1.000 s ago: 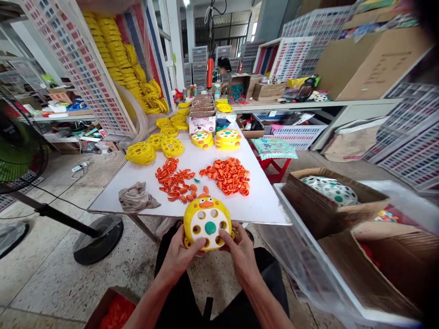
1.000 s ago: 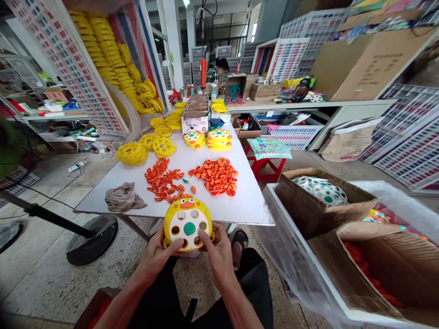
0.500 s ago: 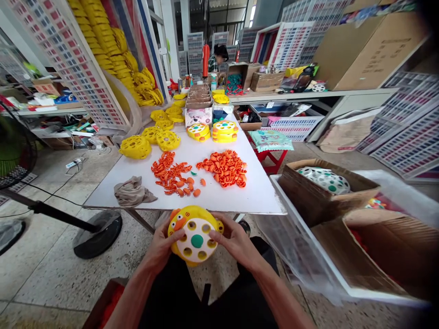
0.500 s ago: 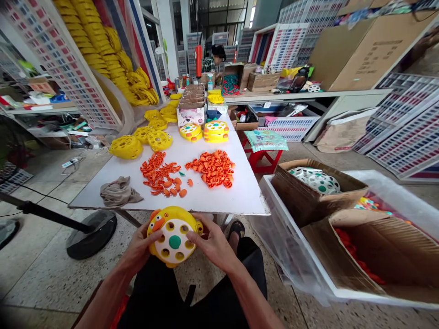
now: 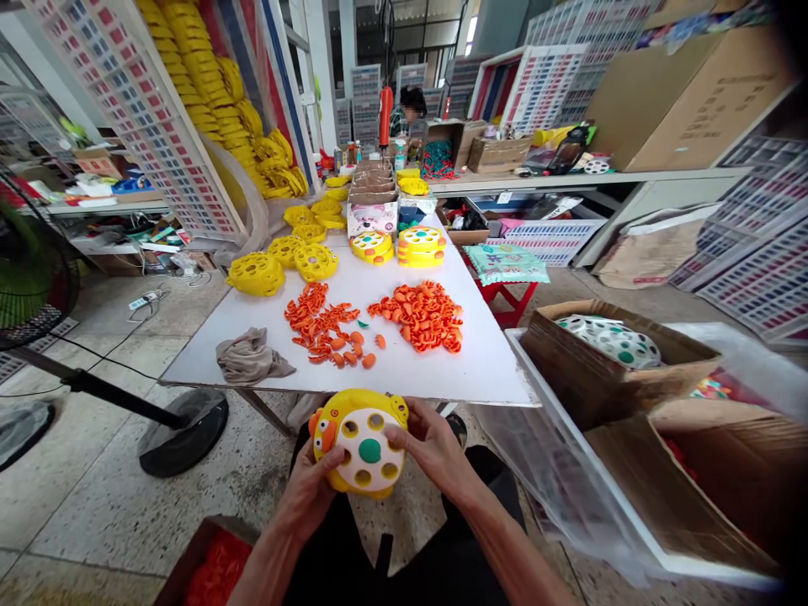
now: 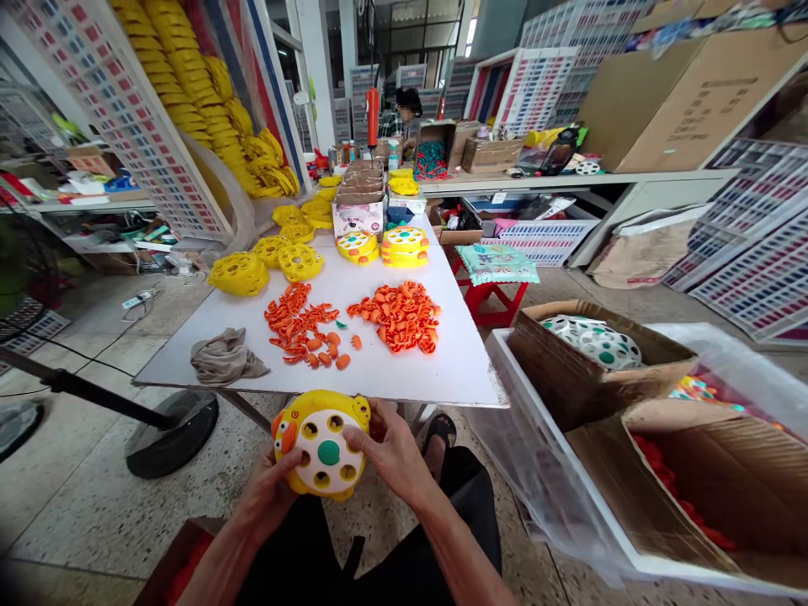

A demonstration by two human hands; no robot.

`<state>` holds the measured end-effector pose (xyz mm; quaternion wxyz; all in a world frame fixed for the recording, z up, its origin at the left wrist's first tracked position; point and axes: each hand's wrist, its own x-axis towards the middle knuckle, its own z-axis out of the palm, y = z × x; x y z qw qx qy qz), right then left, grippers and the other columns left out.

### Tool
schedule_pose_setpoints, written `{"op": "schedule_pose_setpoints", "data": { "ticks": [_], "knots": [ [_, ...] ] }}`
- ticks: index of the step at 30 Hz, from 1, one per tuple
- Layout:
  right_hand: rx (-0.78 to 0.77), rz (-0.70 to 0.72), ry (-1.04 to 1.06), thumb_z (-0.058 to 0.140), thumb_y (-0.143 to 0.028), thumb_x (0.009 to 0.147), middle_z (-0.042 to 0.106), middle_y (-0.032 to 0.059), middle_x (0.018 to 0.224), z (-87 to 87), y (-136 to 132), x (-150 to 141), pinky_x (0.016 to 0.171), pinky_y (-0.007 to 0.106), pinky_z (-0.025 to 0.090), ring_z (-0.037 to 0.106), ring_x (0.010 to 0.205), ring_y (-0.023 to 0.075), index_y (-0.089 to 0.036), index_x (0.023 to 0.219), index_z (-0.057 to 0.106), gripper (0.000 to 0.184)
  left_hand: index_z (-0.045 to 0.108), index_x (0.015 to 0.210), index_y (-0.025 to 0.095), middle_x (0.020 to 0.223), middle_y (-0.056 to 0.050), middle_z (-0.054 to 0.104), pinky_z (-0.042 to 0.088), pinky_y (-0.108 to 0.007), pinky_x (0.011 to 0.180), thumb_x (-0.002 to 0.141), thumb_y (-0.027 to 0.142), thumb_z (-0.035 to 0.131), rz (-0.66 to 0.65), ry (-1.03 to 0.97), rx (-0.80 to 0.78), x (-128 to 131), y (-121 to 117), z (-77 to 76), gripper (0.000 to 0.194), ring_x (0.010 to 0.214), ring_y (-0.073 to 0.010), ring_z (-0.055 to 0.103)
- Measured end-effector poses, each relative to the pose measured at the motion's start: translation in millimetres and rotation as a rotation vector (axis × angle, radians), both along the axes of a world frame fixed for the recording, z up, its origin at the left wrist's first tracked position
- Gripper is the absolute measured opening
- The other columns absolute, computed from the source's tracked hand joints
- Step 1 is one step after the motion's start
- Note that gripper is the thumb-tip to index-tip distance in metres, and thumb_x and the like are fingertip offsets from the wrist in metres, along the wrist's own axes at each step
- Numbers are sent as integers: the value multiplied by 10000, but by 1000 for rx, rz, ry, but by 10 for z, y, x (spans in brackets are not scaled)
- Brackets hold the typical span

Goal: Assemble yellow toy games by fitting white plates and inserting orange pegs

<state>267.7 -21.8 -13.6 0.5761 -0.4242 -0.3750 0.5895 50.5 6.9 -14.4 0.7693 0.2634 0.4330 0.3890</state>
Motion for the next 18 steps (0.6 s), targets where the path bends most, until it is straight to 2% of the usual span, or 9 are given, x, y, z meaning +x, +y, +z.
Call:
{"op": "schedule_pose_setpoints", "data": {
  "ticks": [4, 8, 10, 11, 13, 16, 18],
  "knots": [
    [15, 211, -130, 770, -465, 830, 754, 36, 1032, 96, 28, 78, 724, 334, 577, 706, 913, 248, -265, 1160, 707, 391, 714, 1196, 210, 1199, -132, 747, 584, -359, 858, 654, 476, 900, -238, 30, 124, -198, 126, 146, 632, 1059, -312, 717],
    [107, 359, -306, 763, -430, 838, 753, 19, 931, 233, 126, 121, 657, 313, 566, 687, 815, 227, -253, 1025, 755, 258, 717, 1216, 246, 1161, -87, 752, 567, -311, 821, 697, 327, 888, -492, 206, 249, -192, 290, 364, 553, 1005, -258, 714],
    [135, 374, -348, 740, -441, 856, 763, 22, 937, 246, 223, 146, 684, 340, 582, 695, 831, 239, -257, 1063, 760, 278, 721, 1206, 251, 1089, -72, 762, 568, -296, 751, 721, 311, 866, -521, 253, 258, -129, 324, 404, 510, 919, -239, 719],
    [143, 346, -376, 726, -448, 867, 768, 26, 950, 229, 293, 170, 698, 355, 590, 699, 841, 245, -263, 1105, 754, 303, 725, 1193, 242, 1053, -69, 765, 565, -290, 721, 733, 323, 855, -506, 266, 260, -99, 330, 402, 485, 881, -234, 718],
    [177, 199, -515, 700, -438, 889, 773, 40, 1008, 153, 483, 235, 735, 386, 596, 705, 848, 248, -279, 1182, 736, 335, 733, 1152, 224, 1009, -62, 764, 558, -276, 690, 737, 338, 847, -446, 278, 257, -59, 332, 366, 445, 837, -223, 716],
    [320, -38, -887, 658, -330, 913, 745, 67, 1192, -16, 855, 316, 846, 447, 575, 703, 932, 261, -307, 1190, 739, 289, 732, 1109, 222, 986, -45, 763, 549, -255, 675, 732, 336, 854, -393, 268, 216, -59, 334, 286, 412, 805, -203, 715],
    [400, -41, -1033, 651, -253, 902, 723, 61, 1261, -118, 1094, 319, 932, 472, 539, 685, 1046, 281, -322, 1146, 756, 275, 726, 1109, 224, 986, -43, 764, 552, -257, 684, 731, 335, 858, -384, 251, 197, -80, 341, 250, 416, 807, -201, 717]
  ]
}}
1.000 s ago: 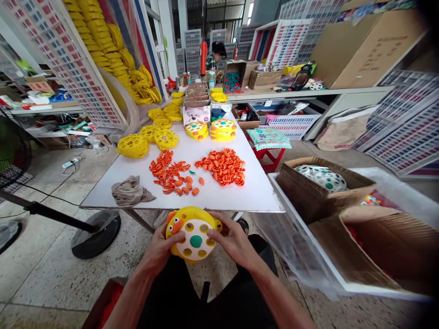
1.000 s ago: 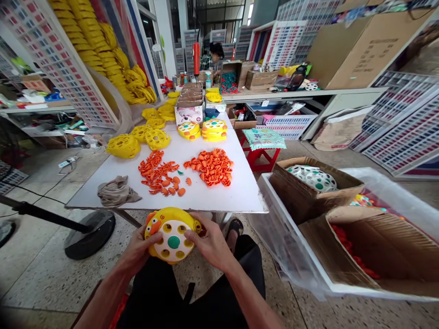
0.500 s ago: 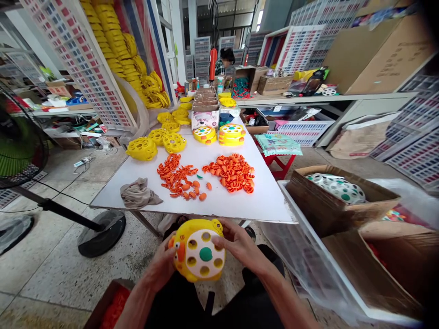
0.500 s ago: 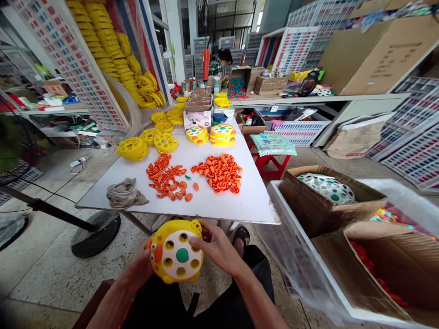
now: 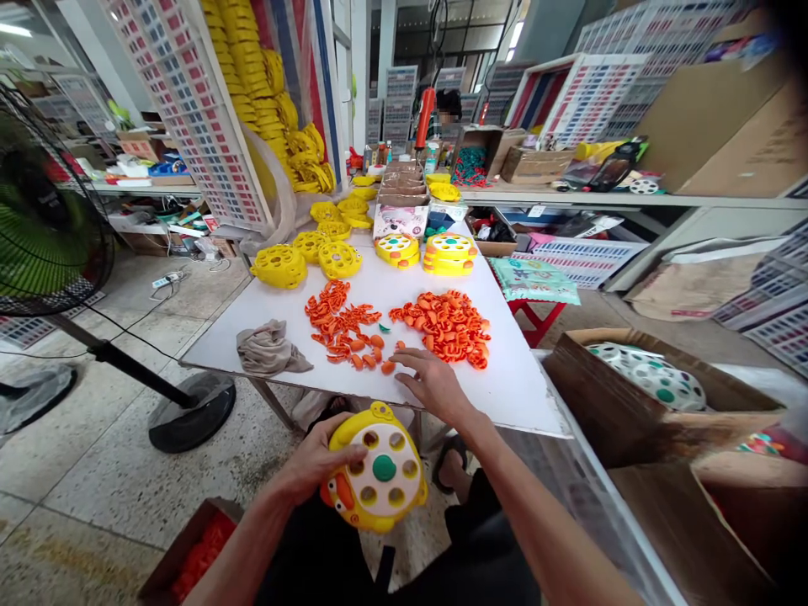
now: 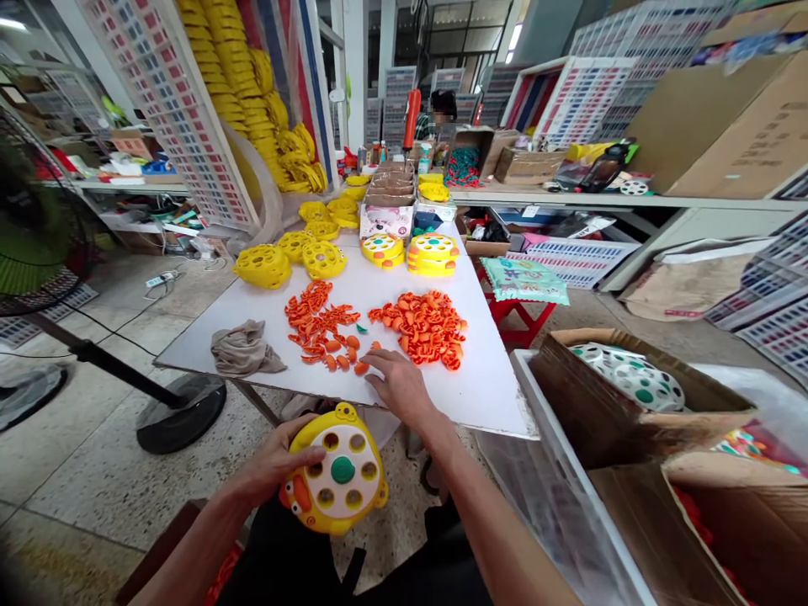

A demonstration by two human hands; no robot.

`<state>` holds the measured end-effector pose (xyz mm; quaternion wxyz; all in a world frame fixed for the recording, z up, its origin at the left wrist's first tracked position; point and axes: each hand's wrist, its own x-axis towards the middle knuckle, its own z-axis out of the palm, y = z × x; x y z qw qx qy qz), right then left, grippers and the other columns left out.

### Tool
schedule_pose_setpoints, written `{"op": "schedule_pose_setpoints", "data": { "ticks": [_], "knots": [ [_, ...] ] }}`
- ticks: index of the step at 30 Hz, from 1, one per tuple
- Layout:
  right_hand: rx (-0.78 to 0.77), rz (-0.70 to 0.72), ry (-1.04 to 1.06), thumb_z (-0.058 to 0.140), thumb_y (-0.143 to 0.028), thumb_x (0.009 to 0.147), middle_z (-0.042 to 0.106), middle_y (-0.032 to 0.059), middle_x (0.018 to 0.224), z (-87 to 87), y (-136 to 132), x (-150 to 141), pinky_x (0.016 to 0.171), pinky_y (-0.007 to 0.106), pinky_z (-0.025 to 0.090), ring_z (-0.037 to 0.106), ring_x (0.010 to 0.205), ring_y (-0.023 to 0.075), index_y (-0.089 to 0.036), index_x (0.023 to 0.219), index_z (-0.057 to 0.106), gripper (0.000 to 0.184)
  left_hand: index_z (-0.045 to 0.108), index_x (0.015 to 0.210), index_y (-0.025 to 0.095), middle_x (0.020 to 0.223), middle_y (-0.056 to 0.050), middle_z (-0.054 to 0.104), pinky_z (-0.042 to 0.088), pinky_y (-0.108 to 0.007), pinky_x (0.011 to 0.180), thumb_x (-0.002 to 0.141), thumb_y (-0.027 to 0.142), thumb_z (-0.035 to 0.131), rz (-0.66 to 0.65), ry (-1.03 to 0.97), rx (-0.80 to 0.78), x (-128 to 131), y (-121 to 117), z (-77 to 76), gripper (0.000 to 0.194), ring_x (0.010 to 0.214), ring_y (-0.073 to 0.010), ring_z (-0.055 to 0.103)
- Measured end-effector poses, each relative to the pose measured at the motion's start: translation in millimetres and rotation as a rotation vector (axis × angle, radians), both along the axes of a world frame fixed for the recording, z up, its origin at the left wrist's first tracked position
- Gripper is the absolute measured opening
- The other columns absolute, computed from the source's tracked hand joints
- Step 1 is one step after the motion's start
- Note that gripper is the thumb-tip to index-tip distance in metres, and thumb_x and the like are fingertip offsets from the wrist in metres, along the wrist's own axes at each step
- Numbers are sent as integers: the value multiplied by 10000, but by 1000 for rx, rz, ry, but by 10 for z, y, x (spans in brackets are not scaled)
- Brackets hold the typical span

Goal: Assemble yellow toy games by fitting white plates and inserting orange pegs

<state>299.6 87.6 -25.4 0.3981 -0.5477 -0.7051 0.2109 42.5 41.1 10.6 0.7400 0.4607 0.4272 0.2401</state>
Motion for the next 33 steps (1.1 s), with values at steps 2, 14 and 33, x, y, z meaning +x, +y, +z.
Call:
{"op": "schedule_pose_setpoints", "data": {
  "ticks": [2, 14, 33],
  "knots": [
    [4, 40, -35, 663, -223, 890, 740, 51, 1224, -68, 178, -33, 960, 457, 518, 664, 1102, 288, -329, 1086, 776, 250, 719, 1125, 228, 999, -44, 764, 561, -268, 703, 724, 334, 865, 13, -17, -9, -19, 10, -14, 440, 818, -204, 720],
    [-189, 224, 251, 617, -444, 963, 767, 34, 1038, 387, -452, -118, 782, 373, 558, 694, 896, 250, -318, 1156, 753, 267, 682, 1126, 221, 1005, -48, 745, 547, -278, 720, 770, 362, 826, 32, 10, 119, 22, 4, -55, 409, 816, -197, 698],
    [-410, 326, 372, 686, -457, 923, 733, 54, 1175, 425, -745, -81, 918, 367, 569, 691, 1060, 239, -264, 1310, 627, 437, 647, 1153, 201, 983, -16, 697, 509, -247, 738, 777, 343, 826, -192, 27, 166, 38, -55, 175, 440, 860, -168, 645]
  ]
}}
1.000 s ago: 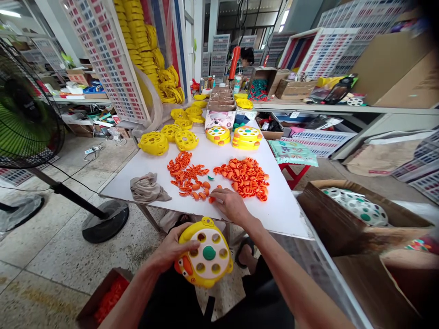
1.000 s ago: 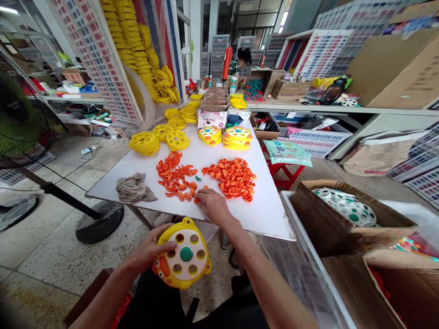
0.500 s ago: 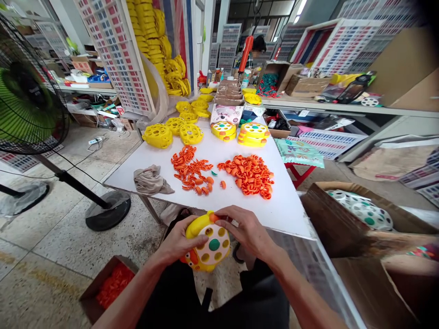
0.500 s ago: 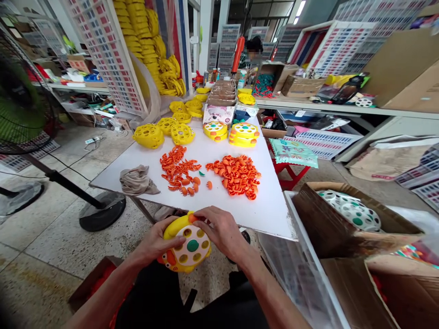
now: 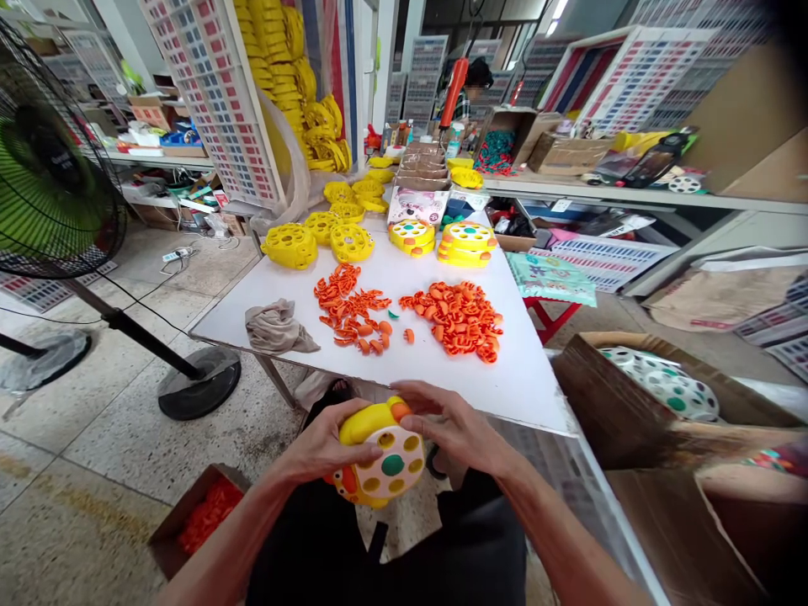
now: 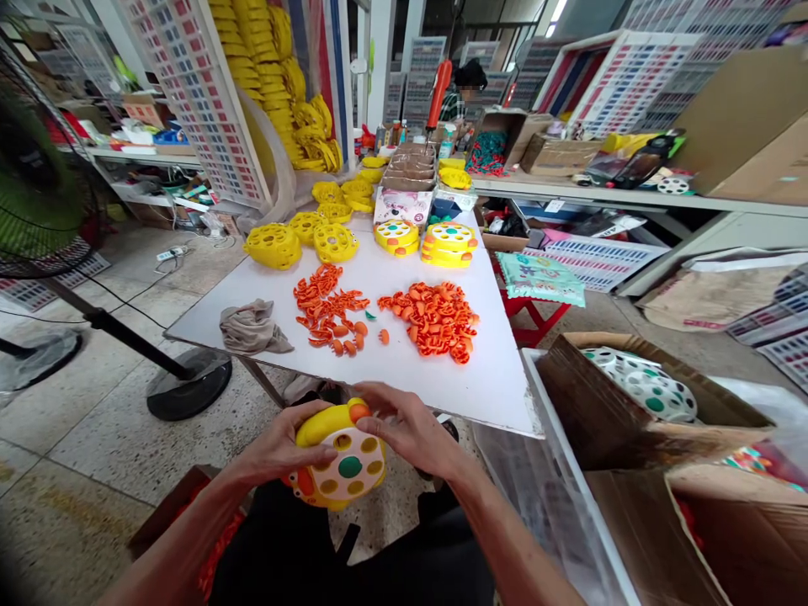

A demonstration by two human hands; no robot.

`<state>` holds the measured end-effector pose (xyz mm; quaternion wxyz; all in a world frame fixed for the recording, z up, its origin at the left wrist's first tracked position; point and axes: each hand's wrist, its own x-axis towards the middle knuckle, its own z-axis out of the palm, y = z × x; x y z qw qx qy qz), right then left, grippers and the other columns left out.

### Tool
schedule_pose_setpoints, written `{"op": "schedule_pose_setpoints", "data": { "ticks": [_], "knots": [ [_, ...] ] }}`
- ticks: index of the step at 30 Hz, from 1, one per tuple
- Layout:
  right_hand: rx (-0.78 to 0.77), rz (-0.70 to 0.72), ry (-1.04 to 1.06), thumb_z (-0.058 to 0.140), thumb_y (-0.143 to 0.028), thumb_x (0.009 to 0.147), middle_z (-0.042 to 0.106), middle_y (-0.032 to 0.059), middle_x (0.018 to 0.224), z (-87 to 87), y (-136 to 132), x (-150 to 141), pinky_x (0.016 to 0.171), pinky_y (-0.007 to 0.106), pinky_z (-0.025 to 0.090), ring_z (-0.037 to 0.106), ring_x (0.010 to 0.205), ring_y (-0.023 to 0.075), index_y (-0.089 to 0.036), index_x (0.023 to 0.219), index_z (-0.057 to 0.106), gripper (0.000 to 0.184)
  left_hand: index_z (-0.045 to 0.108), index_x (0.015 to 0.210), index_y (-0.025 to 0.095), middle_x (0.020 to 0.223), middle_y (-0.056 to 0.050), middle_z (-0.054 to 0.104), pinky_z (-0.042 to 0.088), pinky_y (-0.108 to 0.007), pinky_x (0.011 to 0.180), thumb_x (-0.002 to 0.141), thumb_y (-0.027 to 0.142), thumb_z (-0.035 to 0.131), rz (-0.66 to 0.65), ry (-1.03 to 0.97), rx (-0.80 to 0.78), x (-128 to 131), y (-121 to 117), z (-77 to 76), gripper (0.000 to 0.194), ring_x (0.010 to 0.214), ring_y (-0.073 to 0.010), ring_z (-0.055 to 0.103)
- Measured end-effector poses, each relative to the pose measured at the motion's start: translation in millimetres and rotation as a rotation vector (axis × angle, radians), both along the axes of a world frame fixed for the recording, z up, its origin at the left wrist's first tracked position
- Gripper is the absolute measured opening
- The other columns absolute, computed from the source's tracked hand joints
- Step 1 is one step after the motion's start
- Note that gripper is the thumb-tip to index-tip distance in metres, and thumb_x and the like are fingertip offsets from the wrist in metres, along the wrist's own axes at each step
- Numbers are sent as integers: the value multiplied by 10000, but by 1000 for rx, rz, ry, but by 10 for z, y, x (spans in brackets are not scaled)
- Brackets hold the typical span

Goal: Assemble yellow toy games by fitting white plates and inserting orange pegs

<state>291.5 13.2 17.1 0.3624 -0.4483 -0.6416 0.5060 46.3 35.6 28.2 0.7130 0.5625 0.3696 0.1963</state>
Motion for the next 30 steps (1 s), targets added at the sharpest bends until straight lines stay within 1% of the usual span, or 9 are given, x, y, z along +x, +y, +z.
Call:
{"op": "schedule_pose_setpoints", "data": {
  "ticks": [2, 6, 10, 16, 18, 20, 24, 27, 30],
  "knots": [
    [-66, 69, 25, 660, -473, 936, 743, 55, 1189, 4, -19, -5, 928, 370, 572, 693, 1106, 260, -256, 1294, 652, 418, 652, 1149, 195, 960, -10, 689, 500, -236, 717, 787, 346, 814, -34, 31, 29, -2, -11, 33, 424, 839, -161, 637],
    [-58, -2, 48, 646, -459, 945, 763, 57, 1134, -89, -54, -61, 917, 373, 570, 712, 1062, 271, -235, 1206, 699, 348, 626, 1154, 200, 946, -5, 676, 493, -236, 692, 811, 371, 786, -14, 101, 71, 1, -74, 15, 416, 823, -164, 626],
    [-137, 2, 163, 684, -448, 922, 765, 55, 1136, -174, -67, -93, 897, 360, 565, 712, 1055, 267, -236, 1189, 706, 341, 622, 1151, 202, 932, -2, 672, 491, -235, 674, 816, 391, 780, -34, 121, 46, -16, -84, -31, 417, 802, -163, 625],
    [-204, 18, 274, 723, -439, 897, 762, 36, 1071, -100, -83, -57, 794, 301, 540, 698, 963, 224, -249, 1176, 707, 337, 653, 1168, 228, 979, -10, 713, 511, -237, 710, 756, 337, 844, -35, 25, -56, -69, 52, -42, 467, 853, -179, 670],
    [-202, -83, 327, 731, -435, 893, 761, 32, 1023, -115, -87, -42, 778, 289, 531, 689, 935, 209, -241, 1130, 717, 306, 635, 1239, 243, 1107, -45, 729, 542, -281, 794, 725, 322, 868, 30, -63, -92, -107, 81, -87, 570, 976, -228, 689],
    [-210, -265, 459, 757, -434, 873, 759, 21, 995, -168, -85, -45, 780, 273, 532, 682, 918, 189, -243, 1091, 719, 292, 613, 1308, 241, 1252, -92, 708, 543, -340, 908, 711, 342, 876, 155, -194, -128, -136, 84, -162, 661, 1126, -281, 668],
    [-245, -600, 782, 824, -441, 804, 759, 14, 975, -321, -83, -153, 796, 274, 564, 684, 882, 164, -239, 1027, 720, 318, 599, 1352, 219, 1321, -143, 693, 521, -402, 1000, 677, 293, 896, 378, -379, -215, -52, -3, -320, 741, 1206, -320, 650],
    [-298, -715, 960, 874, -404, 747, 766, 14, 1010, -408, -126, -304, 836, 286, 581, 701, 908, 163, -237, 983, 735, 321, 627, 1316, 222, 1339, -122, 692, 514, -394, 1028, 671, 207, 896, 511, -426, -187, 148, -99, -358, 700, 1209, -295, 653],
    [-356, -780, 1096, 904, -378, 698, 771, 11, 1068, -482, -220, -467, 918, 309, 578, 707, 986, 174, -246, 979, 755, 345, 659, 1260, 225, 1325, -96, 704, 509, -386, 1048, 706, 200, 874, 618, -492, -122, 359, -150, -330, 595, 1199, -271, 661]
  ]
}}
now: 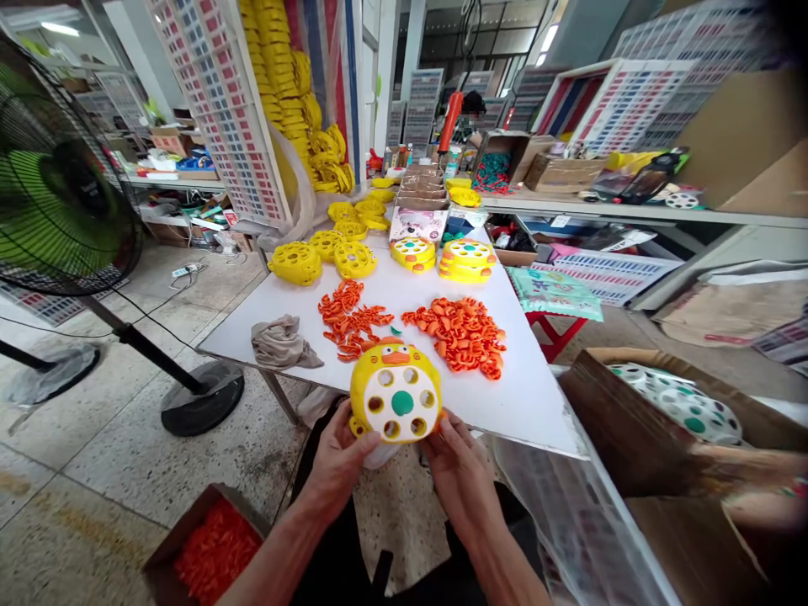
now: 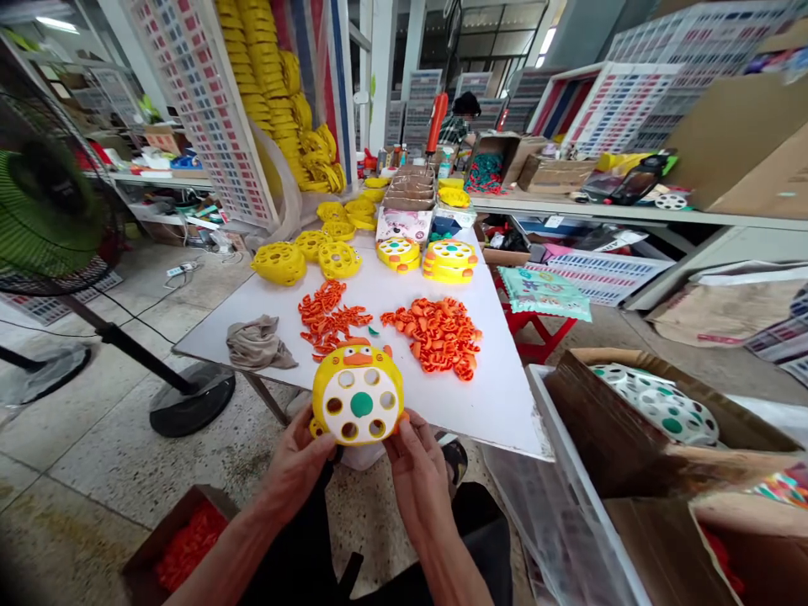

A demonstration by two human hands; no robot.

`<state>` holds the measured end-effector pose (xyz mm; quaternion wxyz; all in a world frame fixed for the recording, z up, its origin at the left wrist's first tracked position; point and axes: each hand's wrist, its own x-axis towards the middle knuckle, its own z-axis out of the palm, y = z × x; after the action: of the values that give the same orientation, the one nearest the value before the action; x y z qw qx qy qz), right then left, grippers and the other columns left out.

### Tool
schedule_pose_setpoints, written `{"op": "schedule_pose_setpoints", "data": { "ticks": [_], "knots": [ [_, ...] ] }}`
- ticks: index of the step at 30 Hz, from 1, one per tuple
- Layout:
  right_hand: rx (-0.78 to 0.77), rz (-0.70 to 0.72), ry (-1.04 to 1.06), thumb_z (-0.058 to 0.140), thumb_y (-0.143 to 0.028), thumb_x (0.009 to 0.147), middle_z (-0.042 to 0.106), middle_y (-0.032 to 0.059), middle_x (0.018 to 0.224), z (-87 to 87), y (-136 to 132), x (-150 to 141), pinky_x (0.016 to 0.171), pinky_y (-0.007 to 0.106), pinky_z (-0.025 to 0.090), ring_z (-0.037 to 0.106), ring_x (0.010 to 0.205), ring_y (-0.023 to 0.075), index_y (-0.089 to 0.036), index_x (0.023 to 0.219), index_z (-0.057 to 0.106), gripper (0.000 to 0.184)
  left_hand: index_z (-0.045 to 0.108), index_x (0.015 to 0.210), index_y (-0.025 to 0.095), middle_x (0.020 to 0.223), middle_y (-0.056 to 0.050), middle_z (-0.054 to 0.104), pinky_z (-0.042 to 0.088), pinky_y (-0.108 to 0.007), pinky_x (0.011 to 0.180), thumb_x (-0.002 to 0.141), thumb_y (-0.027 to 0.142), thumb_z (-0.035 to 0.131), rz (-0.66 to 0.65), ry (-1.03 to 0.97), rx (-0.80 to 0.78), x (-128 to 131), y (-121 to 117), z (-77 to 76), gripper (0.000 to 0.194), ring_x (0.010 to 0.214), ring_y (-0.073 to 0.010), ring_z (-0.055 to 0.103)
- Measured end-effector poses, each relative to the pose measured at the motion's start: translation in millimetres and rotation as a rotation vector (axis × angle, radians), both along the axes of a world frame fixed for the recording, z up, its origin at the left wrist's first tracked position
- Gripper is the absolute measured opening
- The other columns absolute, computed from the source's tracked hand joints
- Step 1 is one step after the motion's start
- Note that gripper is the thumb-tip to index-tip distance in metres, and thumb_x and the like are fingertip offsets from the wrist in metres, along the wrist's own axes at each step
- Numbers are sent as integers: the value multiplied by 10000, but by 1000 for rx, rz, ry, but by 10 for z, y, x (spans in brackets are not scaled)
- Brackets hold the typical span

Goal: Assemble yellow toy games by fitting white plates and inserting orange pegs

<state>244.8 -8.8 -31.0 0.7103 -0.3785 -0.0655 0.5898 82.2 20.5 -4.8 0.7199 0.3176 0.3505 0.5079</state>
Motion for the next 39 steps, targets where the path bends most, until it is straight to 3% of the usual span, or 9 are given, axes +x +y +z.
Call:
{"op": "schedule_pose_setpoints", "data": {
  "ticks": [5, 10, 13, 16, 18, 21, 25, 31, 39],
  "knots": [
    [-28, 17, 64, 877, -411, 724, 756, 3, 1141, -187, -217, -332, 1023, 360, 549, 703, 1052, 197, -270, 998, 764, 329, 686, 1213, 222, 1296, -82, 723, 505, -360, 1061, 728, 217, 863, 135, -67, -7, 181, 2, 52, 516, 1236, -257, 645],
    [-16, 133, -109, 812, -476, 791, 701, 20, 1312, -427, -456, -557, 1036, 463, 542, 642, 1228, 282, -347, 1147, 720, 390, 620, 1282, 266, 1314, -69, 710, 543, -395, 1019, 827, 331, 797, 137, -47, -87, 160, 0, 118, 492, 1197, -266, 672],
    [-5, 307, -380, 802, -518, 785, 775, 81, 1118, -515, -546, -322, 824, 450, 606, 717, 1039, 325, -291, 1088, 757, 382, 613, 1273, 248, 1284, -76, 719, 570, -363, 963, 839, 367, 784, 145, 30, -79, 53, 11, 151, 481, 1142, -259, 695],
    [-54, 343, -699, 751, -595, 798, 782, 90, 823, -409, -466, 216, 624, 425, 576, 712, 697, 294, -245, 975, 778, 393, 607, 1275, 243, 1268, -69, 722, 582, -344, 929, 827, 360, 794, 139, 96, -74, -78, 27, 132, 500, 1113, -254, 702],
    [-76, 278, -933, 724, -586, 829, 776, 74, 809, -215, -253, 607, 657, 424, 573, 702, 701, 284, -252, 1006, 767, 381, 606, 1277, 241, 1253, -67, 727, 592, -343, 897, 823, 367, 794, 112, 138, -86, -133, 27, 93, 508, 1082, -258, 711],
    [63, 169, -1367, 650, -499, 913, 780, 77, 966, 127, 308, 1024, 832, 441, 569, 716, 851, 286, -246, 1039, 754, 301, 609, 1267, 234, 1231, -70, 733, 599, -340, 855, 823, 391, 787, 58, 200, -76, -148, 9, 34, 503, 1060, -271, 715],
    [91, 278, -2067, 534, -277, 984, 744, 99, 1189, 397, 1222, 1183, 927, 430, 518, 651, 1091, 300, -221, 1167, 742, 283, 622, 1211, 217, 1155, -59, 748, 592, -330, 830, 836, 423, 770, -54, 253, -70, -146, -17, -23, 453, 1005, -263, 722],
    [125, 520, -2308, 670, -185, 898, 700, 119, 1246, 388, 2053, 1086, 961, 392, 441, 561, 1158, 315, -231, 1197, 746, 311, 640, 1159, 217, 998, -42, 756, 582, -310, 746, 790, 487, 795, -140, 315, -116, -249, -14, -163, 483, 906, -252, 719],
    [106, 572, -2430, 557, -239, 983, 717, 140, 1176, 226, 2192, 998, 921, 386, 416, 561, 1126, 308, -203, 1165, 747, 265, 648, 1143, 230, 1032, -57, 757, 581, -321, 722, 784, 497, 795, -193, 248, -149, -264, -29, -225, 470, 877, -255, 726]
  ]
}}
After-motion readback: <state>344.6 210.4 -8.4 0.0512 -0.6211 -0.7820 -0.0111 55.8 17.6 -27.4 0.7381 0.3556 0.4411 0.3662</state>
